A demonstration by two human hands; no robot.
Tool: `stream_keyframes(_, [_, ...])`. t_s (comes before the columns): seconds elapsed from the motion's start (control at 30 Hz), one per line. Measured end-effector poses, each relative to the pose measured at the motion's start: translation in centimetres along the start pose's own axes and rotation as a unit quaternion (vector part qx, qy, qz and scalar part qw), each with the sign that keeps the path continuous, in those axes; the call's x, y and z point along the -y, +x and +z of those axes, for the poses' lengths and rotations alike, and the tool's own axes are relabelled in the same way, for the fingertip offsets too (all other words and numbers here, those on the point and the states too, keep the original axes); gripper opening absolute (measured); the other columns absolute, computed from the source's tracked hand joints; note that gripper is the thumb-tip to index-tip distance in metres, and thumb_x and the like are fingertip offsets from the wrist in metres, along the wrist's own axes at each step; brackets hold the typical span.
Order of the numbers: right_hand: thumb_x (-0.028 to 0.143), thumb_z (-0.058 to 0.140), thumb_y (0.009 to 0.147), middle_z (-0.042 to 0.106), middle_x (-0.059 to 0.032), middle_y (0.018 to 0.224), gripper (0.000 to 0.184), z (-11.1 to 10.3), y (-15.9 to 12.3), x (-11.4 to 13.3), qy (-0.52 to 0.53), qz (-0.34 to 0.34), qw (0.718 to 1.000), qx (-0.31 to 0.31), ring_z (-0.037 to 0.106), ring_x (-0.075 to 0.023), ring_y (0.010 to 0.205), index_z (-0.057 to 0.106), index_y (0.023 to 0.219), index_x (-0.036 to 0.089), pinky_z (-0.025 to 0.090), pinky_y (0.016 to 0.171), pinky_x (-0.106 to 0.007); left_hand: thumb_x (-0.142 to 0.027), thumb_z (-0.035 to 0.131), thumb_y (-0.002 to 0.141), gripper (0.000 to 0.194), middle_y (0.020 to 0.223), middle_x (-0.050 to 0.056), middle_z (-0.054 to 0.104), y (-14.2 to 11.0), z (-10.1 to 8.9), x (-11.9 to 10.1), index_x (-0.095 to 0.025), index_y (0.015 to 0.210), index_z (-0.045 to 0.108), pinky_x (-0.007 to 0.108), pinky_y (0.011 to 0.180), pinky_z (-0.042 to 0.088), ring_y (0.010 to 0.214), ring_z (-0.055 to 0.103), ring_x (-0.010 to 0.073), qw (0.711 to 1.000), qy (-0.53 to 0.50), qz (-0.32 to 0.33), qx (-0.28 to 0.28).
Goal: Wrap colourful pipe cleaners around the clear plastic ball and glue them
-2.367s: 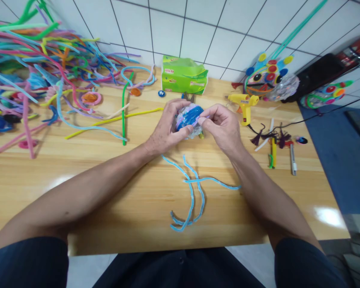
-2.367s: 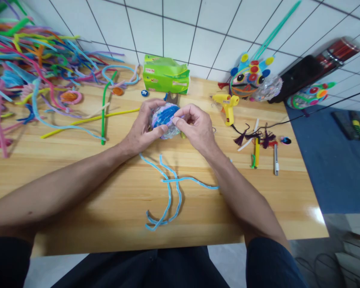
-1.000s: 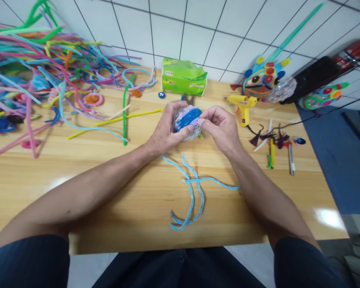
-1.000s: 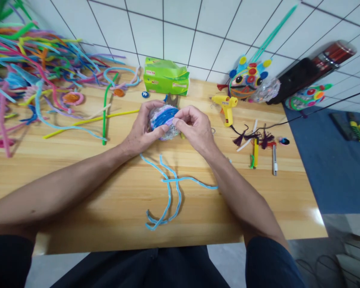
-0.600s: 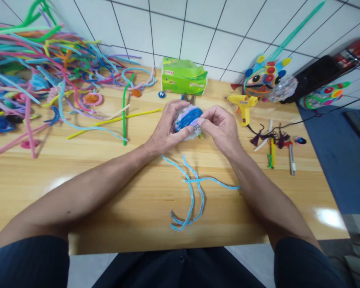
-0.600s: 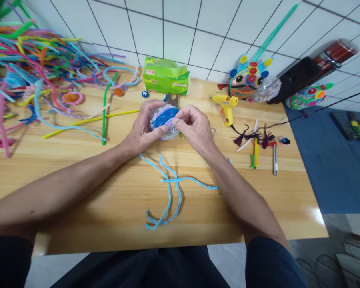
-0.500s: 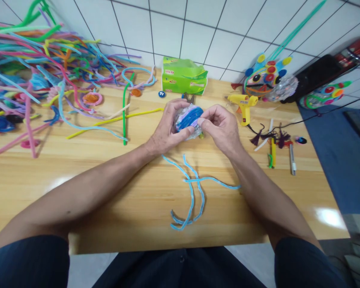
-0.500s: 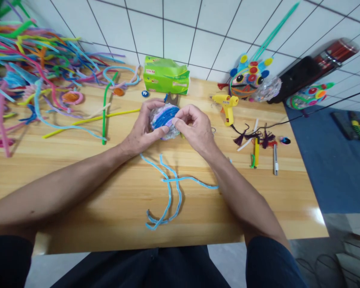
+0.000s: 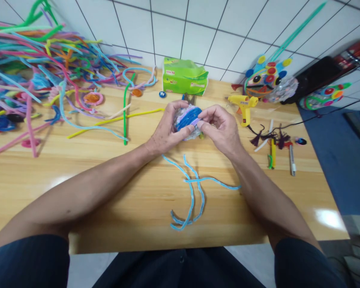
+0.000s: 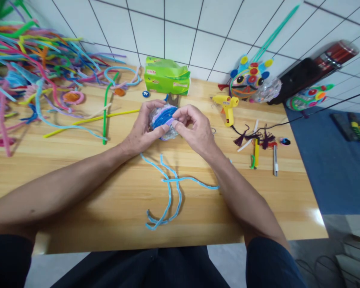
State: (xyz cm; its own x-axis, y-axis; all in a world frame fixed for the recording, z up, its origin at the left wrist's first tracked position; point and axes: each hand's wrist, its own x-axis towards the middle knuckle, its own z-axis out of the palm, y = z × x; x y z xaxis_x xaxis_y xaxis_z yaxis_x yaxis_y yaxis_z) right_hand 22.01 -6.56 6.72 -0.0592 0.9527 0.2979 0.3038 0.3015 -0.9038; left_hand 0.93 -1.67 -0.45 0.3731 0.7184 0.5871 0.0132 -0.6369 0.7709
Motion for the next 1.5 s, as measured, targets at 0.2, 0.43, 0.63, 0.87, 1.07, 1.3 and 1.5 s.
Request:
stream_keyframes(0.2, [0.037, 0.087, 0.09, 0.069, 0.001, 0.084, 0.018, 0.0, -0.1, 0.3, -0.02, -0.013, 1.0, -0.007, 0.06, -0.0173, 0.076, 0.072, 0.088, 0.027, 0.051, 0.073, -0.035, -0.072, 0.072, 0.106, 0.065, 0.156, 0.012, 0.061, 0.0, 0.0, 0.2, -0.034, 0.153, 0.048, 0.052, 0.121, 0.062, 0.142, 0.067, 0.03, 1.0, 0.021, 0.008, -0.006])
stream_keyframes(0.43, [0.034, 0.082, 0.086, 0.071, 0.0014, 0.08, 0.015, 0.2, -0.2, 0.0, -0.012, 0.004, 1.0, -0.017, 0.059, -0.016, 0.072, 0.07, 0.081, 0.026, 0.049, 0.07, -0.034, -0.07, 0.073, 0.105, 0.067, 0.159, 0.013, 0.06, -0.1, 0.1, 0.4, -0.033, 0.155, 0.047, 0.052, 0.118, 0.063, 0.139, 0.069, 0.0314, 1.0, 0.016, 0.003, -0.001])
stream_keyframes(0.63, [0.038, 0.085, 0.086, 0.071, 0.0017, 0.078, 0.019, 0.3, -0.2, 0.0, -0.005, 0.025, 1.0, -0.014, 0.059, -0.016, 0.07, 0.07, 0.083, 0.026, 0.047, 0.066, -0.033, -0.074, 0.065, 0.107, 0.062, 0.158, 0.011, 0.062, 0.0, -0.2, 0.9, -0.036, 0.154, 0.051, 0.055, 0.123, 0.062, 0.144, 0.068, 0.0333, 1.0, -0.004, 0.008, 0.003])
stream_keyframes(0.87, [0.033, 0.084, 0.083, 0.072, 0.0022, 0.076, 0.014, 0.3, -0.1, -0.2, 0.018, 0.036, 0.999, -0.019, 0.058, -0.0151, 0.068, 0.071, 0.083, 0.026, 0.045, 0.062, -0.031, -0.076, 0.071, 0.103, 0.071, 0.162, 0.013, 0.061, 0.0, -0.1, 1.1, -0.035, 0.157, 0.047, 0.055, 0.123, 0.062, 0.144, 0.068, 0.0341, 1.0, -0.001, 0.014, 0.012])
stream_keyframes(1.07, [0.037, 0.087, 0.084, 0.071, 0.0031, 0.075, 0.019, 0.1, 0.0, -0.4, 0.023, 0.042, 0.999, -0.015, 0.057, -0.0146, 0.067, 0.072, 0.084, 0.026, 0.045, 0.06, -0.03, -0.074, 0.073, 0.102, 0.07, 0.161, 0.014, 0.062, 0.0, 0.1, 0.8, -0.035, 0.156, 0.048, 0.055, 0.119, 0.064, 0.141, 0.07, 0.033, 1.0, -0.003, 0.01, 0.009])
stream_keyframes(1.3, [0.04, 0.089, 0.085, 0.068, 0.0028, 0.074, 0.024, 0.2, 0.0, -0.3, 0.024, 0.046, 0.999, -0.015, 0.056, -0.0144, 0.066, 0.07, 0.082, 0.026, 0.044, 0.061, -0.031, -0.079, 0.067, 0.104, 0.07, 0.162, 0.013, 0.061, 0.0, -0.3, 0.9, -0.034, 0.156, 0.049, 0.053, 0.126, 0.061, 0.148, 0.067, 0.0332, 1.0, -0.007, 0.001, 0.018])
stream_keyframes(1.5, [0.039, 0.089, 0.084, 0.068, 0.0027, 0.073, 0.025, 0.0, 0.0, -0.3, 0.026, 0.051, 0.998, -0.015, 0.056, -0.0146, 0.066, 0.068, 0.08, 0.026, 0.044, 0.061, -0.03, -0.077, 0.075, 0.099, 0.08, 0.166, 0.015, 0.057, -0.1, -0.2, 1.1, -0.035, 0.16, 0.045, 0.057, 0.126, 0.061, 0.149, 0.065, 0.0354, 0.999, -0.003, 0.017, 0.028])
